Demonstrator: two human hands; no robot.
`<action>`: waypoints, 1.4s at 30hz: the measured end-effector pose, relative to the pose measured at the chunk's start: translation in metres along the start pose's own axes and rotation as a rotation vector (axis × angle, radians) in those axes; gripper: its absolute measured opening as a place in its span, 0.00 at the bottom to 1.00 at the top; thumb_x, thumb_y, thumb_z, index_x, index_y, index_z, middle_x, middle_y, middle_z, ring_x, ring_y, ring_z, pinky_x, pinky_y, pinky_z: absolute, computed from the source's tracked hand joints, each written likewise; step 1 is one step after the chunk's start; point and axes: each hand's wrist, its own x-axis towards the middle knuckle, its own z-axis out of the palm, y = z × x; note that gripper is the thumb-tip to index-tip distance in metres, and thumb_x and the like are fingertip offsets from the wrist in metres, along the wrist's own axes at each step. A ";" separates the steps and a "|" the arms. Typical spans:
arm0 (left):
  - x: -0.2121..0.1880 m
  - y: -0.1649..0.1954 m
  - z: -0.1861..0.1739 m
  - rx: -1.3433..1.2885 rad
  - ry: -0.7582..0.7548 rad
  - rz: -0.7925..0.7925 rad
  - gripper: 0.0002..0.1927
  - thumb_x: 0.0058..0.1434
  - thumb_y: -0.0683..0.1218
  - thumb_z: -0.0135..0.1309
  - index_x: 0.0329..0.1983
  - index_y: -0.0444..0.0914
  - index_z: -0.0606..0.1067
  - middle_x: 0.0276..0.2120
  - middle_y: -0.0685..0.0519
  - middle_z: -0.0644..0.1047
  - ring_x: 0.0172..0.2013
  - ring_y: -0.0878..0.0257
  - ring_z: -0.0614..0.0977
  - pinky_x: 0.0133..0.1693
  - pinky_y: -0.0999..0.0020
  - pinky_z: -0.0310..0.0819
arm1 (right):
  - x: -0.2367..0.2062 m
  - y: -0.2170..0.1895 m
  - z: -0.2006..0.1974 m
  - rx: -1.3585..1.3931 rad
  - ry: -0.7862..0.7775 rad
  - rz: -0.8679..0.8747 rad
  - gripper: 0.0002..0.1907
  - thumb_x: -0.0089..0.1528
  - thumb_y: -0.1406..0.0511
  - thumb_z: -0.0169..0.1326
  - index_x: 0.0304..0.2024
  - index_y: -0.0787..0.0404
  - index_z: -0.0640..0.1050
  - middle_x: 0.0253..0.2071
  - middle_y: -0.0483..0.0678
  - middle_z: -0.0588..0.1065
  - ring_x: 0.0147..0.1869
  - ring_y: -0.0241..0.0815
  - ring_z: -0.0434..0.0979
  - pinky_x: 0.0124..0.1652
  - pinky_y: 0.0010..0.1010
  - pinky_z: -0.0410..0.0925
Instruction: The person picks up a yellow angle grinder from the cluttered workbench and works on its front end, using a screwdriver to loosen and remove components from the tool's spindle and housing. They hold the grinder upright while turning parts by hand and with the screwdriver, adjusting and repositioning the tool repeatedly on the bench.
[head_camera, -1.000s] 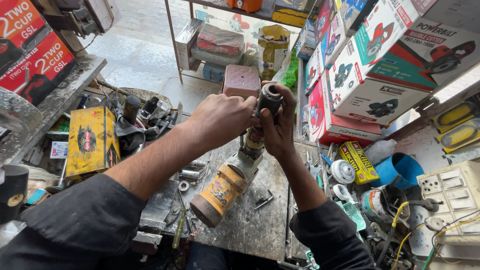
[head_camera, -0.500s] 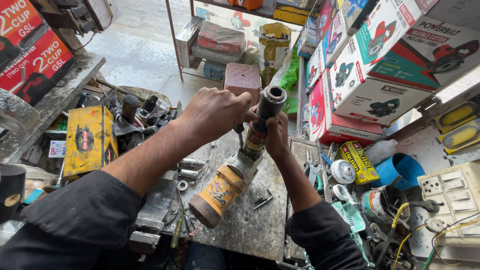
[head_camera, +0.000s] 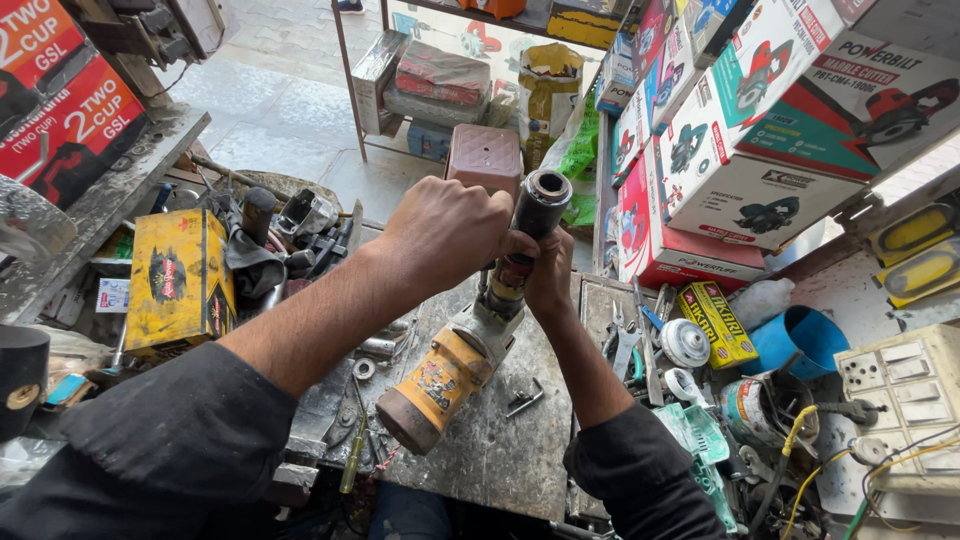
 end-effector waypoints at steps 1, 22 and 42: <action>-0.001 -0.001 0.001 -0.025 0.073 0.041 0.22 0.72 0.59 0.46 0.39 0.34 0.73 0.34 0.41 0.80 0.38 0.47 0.85 0.41 0.52 0.77 | 0.000 0.002 0.000 -0.010 0.004 -0.020 0.44 0.68 0.33 0.39 0.49 0.68 0.74 0.40 0.47 0.76 0.41 0.35 0.76 0.41 0.29 0.72; -0.001 -0.014 0.009 -0.069 0.432 0.292 0.19 0.63 0.56 0.52 0.40 0.33 0.71 0.34 0.43 0.79 0.36 0.47 0.84 0.36 0.54 0.80 | -0.011 0.016 -0.012 0.071 0.027 0.117 0.44 0.66 0.33 0.32 0.54 0.65 0.70 0.37 0.50 0.76 0.35 0.38 0.78 0.36 0.31 0.72; 0.003 -0.018 0.011 -0.009 0.158 0.132 0.22 0.71 0.58 0.49 0.45 0.33 0.74 0.37 0.42 0.80 0.40 0.49 0.85 0.41 0.55 0.77 | -0.007 0.021 -0.011 0.111 0.082 0.184 0.42 0.65 0.33 0.32 0.53 0.63 0.69 0.35 0.49 0.76 0.31 0.38 0.77 0.32 0.31 0.72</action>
